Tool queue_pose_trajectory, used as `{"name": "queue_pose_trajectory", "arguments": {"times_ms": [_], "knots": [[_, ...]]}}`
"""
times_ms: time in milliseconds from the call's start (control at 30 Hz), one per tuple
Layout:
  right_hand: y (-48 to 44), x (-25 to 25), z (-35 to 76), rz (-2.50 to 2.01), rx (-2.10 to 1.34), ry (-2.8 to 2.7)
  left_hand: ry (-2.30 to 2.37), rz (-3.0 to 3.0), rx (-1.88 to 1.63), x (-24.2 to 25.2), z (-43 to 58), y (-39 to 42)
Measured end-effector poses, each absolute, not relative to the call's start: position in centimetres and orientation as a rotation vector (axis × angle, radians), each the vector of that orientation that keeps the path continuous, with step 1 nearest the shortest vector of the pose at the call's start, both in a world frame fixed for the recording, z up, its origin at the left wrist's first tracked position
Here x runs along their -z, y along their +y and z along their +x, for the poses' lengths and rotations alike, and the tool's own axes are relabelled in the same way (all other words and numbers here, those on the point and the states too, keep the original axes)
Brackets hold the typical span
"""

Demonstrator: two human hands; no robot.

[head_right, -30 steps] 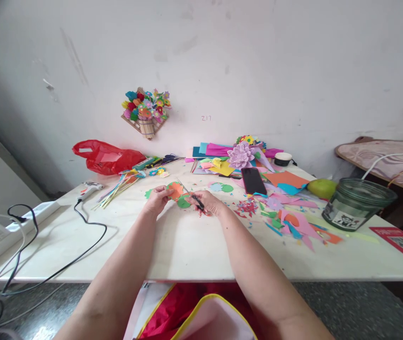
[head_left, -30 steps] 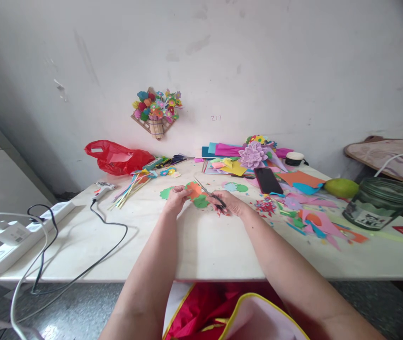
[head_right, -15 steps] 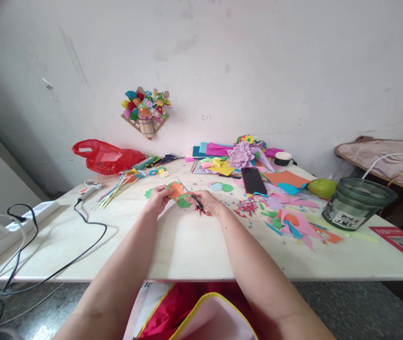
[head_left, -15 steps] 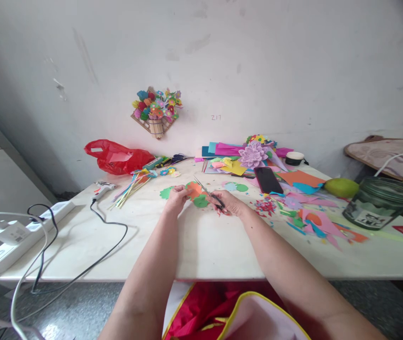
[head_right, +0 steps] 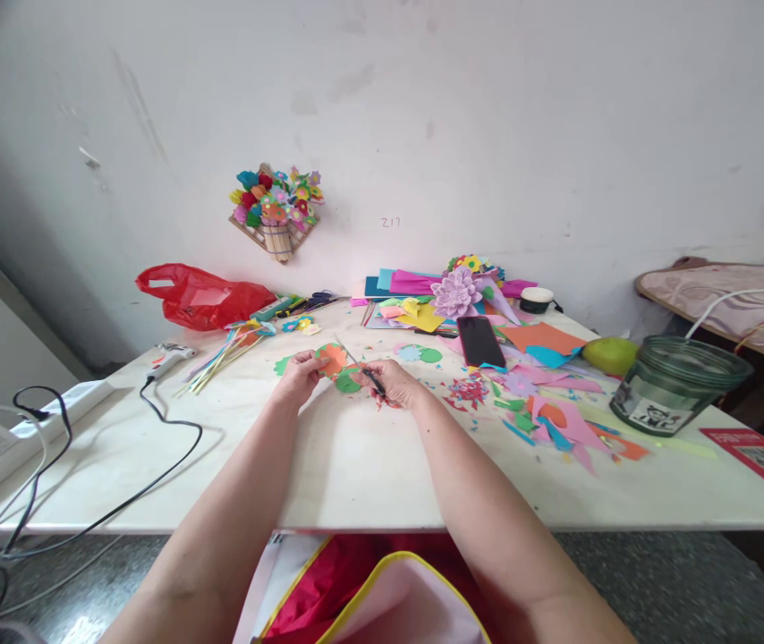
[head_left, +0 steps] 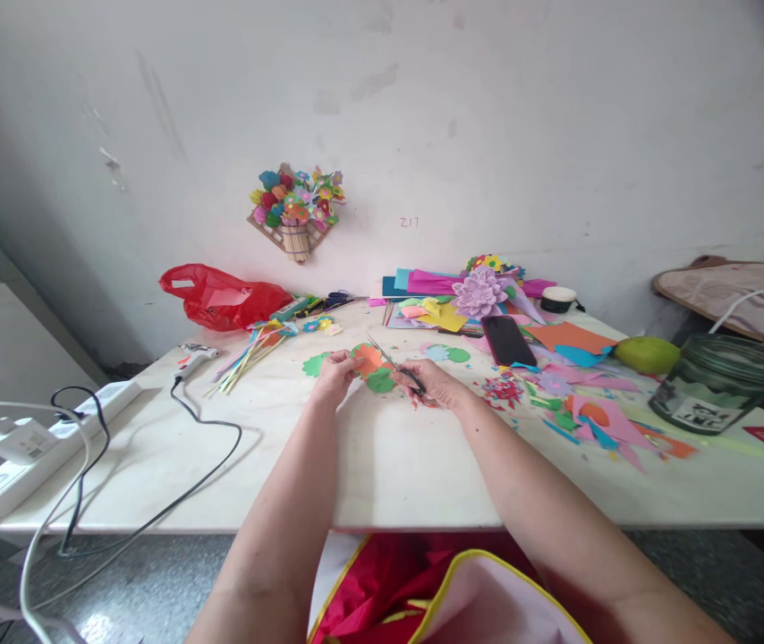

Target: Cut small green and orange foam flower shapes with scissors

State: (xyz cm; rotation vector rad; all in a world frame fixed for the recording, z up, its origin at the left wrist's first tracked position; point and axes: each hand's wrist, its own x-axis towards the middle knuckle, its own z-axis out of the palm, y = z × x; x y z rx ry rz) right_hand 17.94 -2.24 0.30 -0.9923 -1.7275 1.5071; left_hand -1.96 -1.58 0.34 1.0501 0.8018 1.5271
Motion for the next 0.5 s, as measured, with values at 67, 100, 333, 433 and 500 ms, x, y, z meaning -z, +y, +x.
{"name": "queue_pose_trajectory", "arguments": {"times_ms": [67,100,333,433,500], "knots": [[-2.2,-0.2,18.0,-1.001,-1.489,-1.736,0.804,1.043,-1.528,-0.4,-1.9,-1.7],[-2.2,-0.2,18.0,-1.007,-1.480,-1.741,0.803,1.043,-1.529,-0.5,-1.9,-1.7],[-2.8,-1.0,18.1,-1.004,-1.510,-1.711,0.799,1.083,-1.499,-0.5,-1.9,-1.8],[-2.9,-1.3,18.2,-1.007,-1.533,-1.680,0.789,1.090,-1.462,-0.5,-1.9,-1.9],[-3.0,-1.4,18.2,-0.985,-1.539,-1.659,0.782,1.099,-1.431,-0.6,-1.9,-2.0]]}}
